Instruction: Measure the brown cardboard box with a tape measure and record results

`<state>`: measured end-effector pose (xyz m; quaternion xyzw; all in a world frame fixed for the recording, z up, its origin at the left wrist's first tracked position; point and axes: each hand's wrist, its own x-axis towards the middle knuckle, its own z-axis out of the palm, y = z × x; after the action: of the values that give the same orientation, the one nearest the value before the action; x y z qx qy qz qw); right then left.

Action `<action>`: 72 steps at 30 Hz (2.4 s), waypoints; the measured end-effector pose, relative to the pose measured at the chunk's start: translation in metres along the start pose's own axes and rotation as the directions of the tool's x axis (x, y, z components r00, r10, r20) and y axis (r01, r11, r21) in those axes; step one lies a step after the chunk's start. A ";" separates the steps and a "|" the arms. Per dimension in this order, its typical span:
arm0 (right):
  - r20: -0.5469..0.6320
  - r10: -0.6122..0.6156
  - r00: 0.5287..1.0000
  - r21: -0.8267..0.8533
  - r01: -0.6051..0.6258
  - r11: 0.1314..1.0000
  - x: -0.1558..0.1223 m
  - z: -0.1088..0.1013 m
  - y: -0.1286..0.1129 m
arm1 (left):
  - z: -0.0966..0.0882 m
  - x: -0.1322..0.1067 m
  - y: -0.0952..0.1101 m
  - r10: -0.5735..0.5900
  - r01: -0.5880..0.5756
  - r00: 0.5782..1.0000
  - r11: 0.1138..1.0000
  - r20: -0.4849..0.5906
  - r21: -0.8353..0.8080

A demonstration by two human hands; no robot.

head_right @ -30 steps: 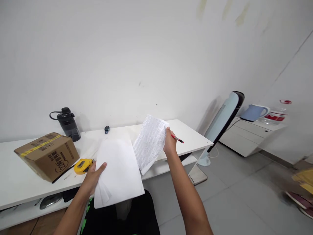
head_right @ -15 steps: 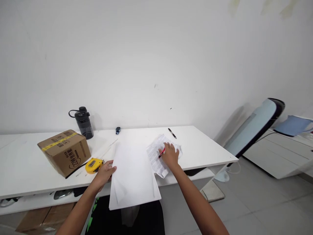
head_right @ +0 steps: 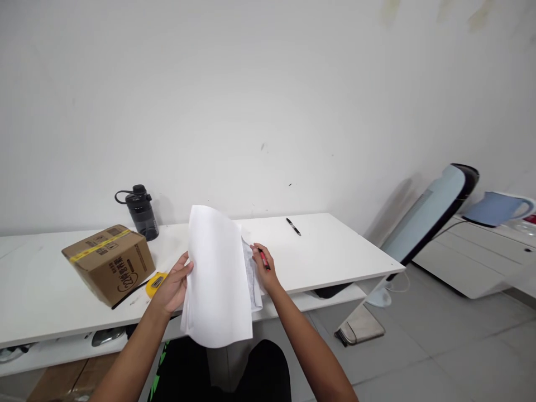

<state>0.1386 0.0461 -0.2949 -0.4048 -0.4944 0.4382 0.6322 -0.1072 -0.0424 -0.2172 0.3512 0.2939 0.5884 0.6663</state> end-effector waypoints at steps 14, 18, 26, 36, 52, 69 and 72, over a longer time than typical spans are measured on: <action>0.089 0.036 0.995 -0.041 -0.032 0.999 -0.028 -0.029 0.015 | -0.031 0.007 -0.063 0.199 0.021 0.974 0.386 -0.106 0.922; 0.111 0.012 0.994 -0.100 -0.001 0.995 -0.027 -0.030 0.019 | -0.032 -0.008 -0.075 0.337 -0.021 0.941 -0.023 0.028 1.000; 0.105 -0.096 0.990 -0.334 0.126 0.934 -0.034 -0.026 0.019 | -0.035 -0.005 -0.088 0.448 0.009 0.893 -0.131 0.051 0.991; 0.103 -0.057 0.993 -0.427 0.096 0.899 -0.044 -0.033 0.016 | -0.028 -0.006 -0.085 0.299 -0.018 0.954 -0.017 0.023 1.000; 0.076 0.108 0.991 -0.540 -0.050 0.840 -0.049 -0.036 0.031 | -0.030 -0.026 -0.076 0.127 -0.015 0.992 -0.003 0.015 1.000; 0.045 0.084 0.995 -0.662 -0.033 0.749 -0.053 -0.029 0.034 | -0.039 -0.034 -0.076 0.105 -0.218 0.970 -0.025 0.219 0.976; 0.036 -0.001 0.999 -0.619 0.023 0.785 -0.055 -0.026 0.020 | -0.038 -0.033 -0.076 0.105 -0.202 0.973 -0.031 0.205 0.979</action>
<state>0.1542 -0.0028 -0.3333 -0.5789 -0.6239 0.2548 0.4591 -0.0984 -0.0750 -0.3019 0.7695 0.5600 0.2624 0.1593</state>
